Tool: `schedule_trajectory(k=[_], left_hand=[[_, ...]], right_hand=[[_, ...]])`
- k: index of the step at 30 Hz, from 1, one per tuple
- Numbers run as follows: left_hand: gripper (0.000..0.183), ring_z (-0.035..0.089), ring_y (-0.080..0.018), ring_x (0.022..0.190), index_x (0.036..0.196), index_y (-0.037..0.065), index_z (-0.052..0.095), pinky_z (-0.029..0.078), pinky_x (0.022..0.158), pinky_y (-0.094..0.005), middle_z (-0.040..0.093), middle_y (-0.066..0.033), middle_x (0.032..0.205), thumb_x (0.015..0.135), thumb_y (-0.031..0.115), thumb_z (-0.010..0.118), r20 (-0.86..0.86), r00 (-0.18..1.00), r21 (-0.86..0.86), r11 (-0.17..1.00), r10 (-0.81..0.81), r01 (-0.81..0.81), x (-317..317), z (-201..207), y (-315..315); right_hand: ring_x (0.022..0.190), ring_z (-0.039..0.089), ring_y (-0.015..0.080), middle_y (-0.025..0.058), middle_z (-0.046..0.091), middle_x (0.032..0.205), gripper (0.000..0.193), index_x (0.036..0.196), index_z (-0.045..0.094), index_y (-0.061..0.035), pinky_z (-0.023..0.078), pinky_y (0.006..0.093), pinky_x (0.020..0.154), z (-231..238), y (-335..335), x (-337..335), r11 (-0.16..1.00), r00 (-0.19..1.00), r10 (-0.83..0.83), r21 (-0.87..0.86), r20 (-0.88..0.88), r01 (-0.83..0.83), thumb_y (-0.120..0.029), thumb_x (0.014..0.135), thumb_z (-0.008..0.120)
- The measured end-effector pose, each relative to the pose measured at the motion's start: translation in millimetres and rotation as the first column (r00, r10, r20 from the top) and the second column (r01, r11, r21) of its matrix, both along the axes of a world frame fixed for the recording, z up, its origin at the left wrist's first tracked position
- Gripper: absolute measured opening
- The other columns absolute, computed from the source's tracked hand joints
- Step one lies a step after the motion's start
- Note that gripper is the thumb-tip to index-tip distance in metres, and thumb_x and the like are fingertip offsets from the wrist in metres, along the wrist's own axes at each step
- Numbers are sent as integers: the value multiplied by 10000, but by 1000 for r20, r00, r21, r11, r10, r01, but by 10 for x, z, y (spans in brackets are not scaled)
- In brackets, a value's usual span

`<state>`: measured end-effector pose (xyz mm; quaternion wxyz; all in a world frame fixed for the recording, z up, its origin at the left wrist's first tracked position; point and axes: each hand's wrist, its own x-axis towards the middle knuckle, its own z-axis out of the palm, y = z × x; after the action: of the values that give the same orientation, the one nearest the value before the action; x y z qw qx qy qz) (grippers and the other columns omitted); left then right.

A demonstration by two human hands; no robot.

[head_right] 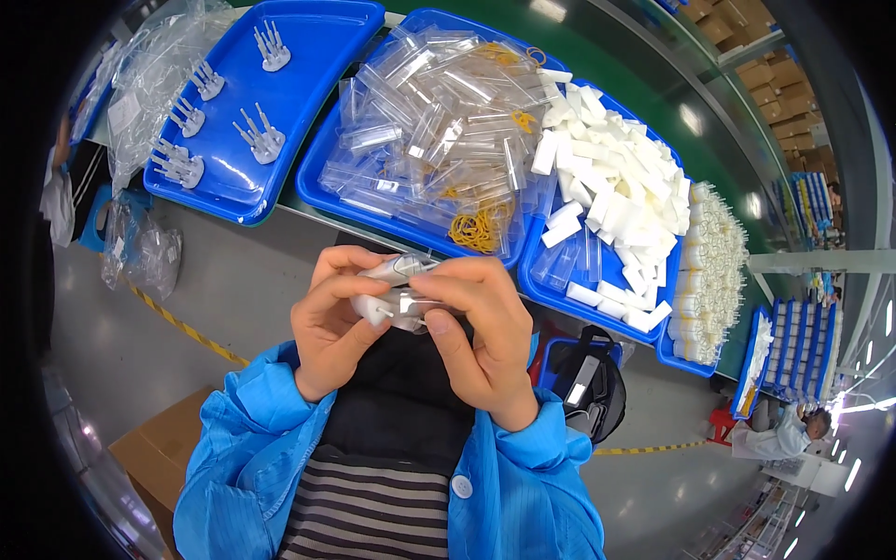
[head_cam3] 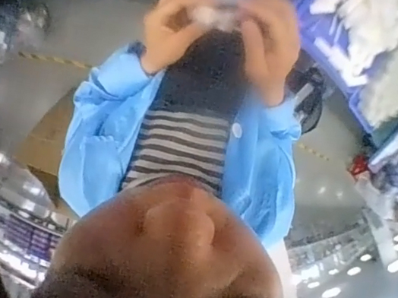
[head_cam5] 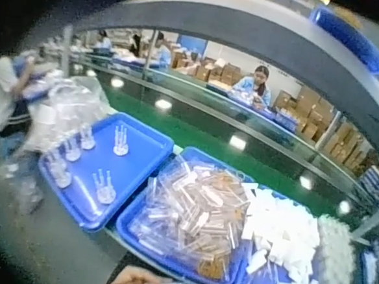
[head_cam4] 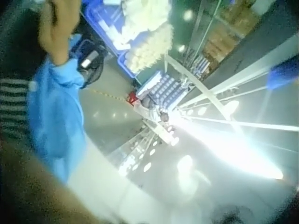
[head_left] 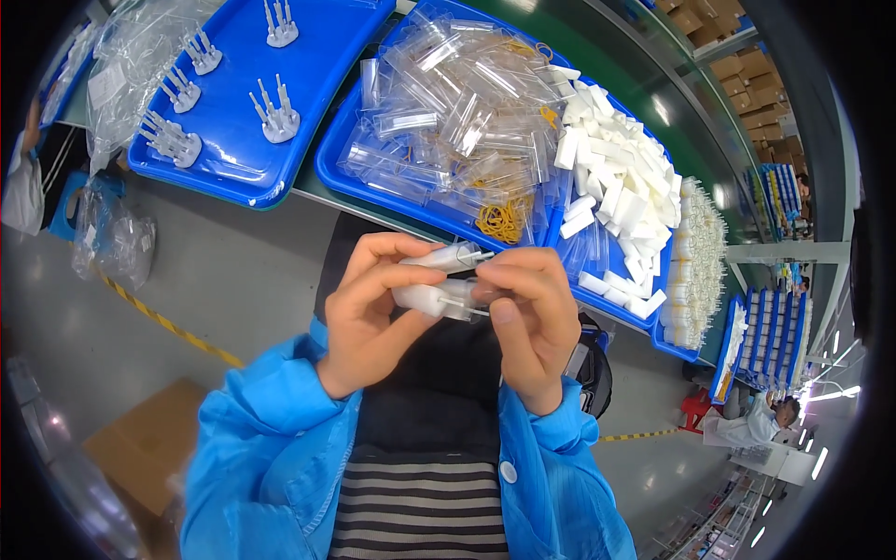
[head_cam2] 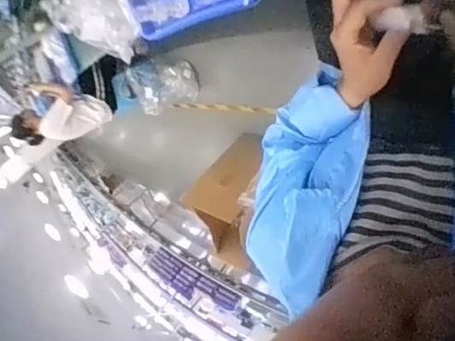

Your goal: The person wraps a rubber band around a bundled component, sets it aside, and moves trays. Then, the person attaches white foam pieces onto the prongs of a plastic base and fits clear plastic tubes over the prongs by hand.

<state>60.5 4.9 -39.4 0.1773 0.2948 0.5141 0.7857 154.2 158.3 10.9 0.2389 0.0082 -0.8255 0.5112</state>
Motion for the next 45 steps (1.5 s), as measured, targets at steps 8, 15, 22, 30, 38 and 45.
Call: schedule_trajectory(k=[8, 15, 22, 30, 38, 45], left_hand=[[341, 617, -282, 1109, 1028, -24, 660, 560, 906, -355, 576, -169, 1194, 718, -130, 754, 20, 997, 29, 997, 74, -75, -31, -48, 8], [334, 633, -259, 1070, 1014, -6, 703, 569, 862, -333, 586, -157, 1174, 704, -107, 776, -41, 988, -64, 986, 152, -155, -13, -12, -12], [337, 650, -256, 1010, 990, 20, 731, 556, 800, -325, 616, -136, 1117, 673, -70, 803, -218, 944, -154, 946, 248, -285, -16, 12, -16], [317, 658, -274, 996, 969, 21, 731, 561, 792, -326, 625, -141, 1097, 671, -55, 806, -343, 902, -152, 932, 261, -328, -35, 46, -10], [328, 653, -297, 1014, 979, 21, 719, 559, 806, -346, 623, -149, 1096, 672, -59, 801, -397, 877, -105, 936, 271, -336, -31, -33, -12], [437, 629, -346, 1082, 1144, -13, 657, 526, 899, -383, 610, -196, 1156, 723, -99, 731, -366, 901, -147, 942, 231, -302, 72, -30, 63]], right_hand=[[888, 547, 133, 168, 547, 1094, 245, 1120, 508, 51, 460, 245, 806, -141, -62, 17, 903, 974, -167, -421, -154, 88, 38, 893, 600], [820, 603, 138, 162, 611, 1075, 270, 1093, 611, 35, 500, 239, 705, -171, -133, 0, 946, 972, -215, -269, -91, 184, 40, 838, 696], [790, 610, 126, 158, 619, 1056, 297, 1111, 607, 41, 499, 231, 684, -200, -135, 0, 961, 972, -221, -190, -80, 203, 26, 833, 711], [751, 630, 156, 154, 637, 1011, 325, 1096, 624, 35, 511, 232, 637, -213, -137, -36, 964, 952, -255, 33, -170, 264, 21, 796, 750], [839, 644, 172, 157, 636, 1027, 354, 1109, 609, 43, 537, 244, 696, -234, -86, -91, 978, 979, -194, -97, -63, 187, 51, 782, 745], [1052, 531, 242, 172, 488, 1206, 757, 1339, 415, -7, 456, 354, 919, -299, -121, -151, 925, 929, -370, -97, -2, 368, -115, 720, 837]])
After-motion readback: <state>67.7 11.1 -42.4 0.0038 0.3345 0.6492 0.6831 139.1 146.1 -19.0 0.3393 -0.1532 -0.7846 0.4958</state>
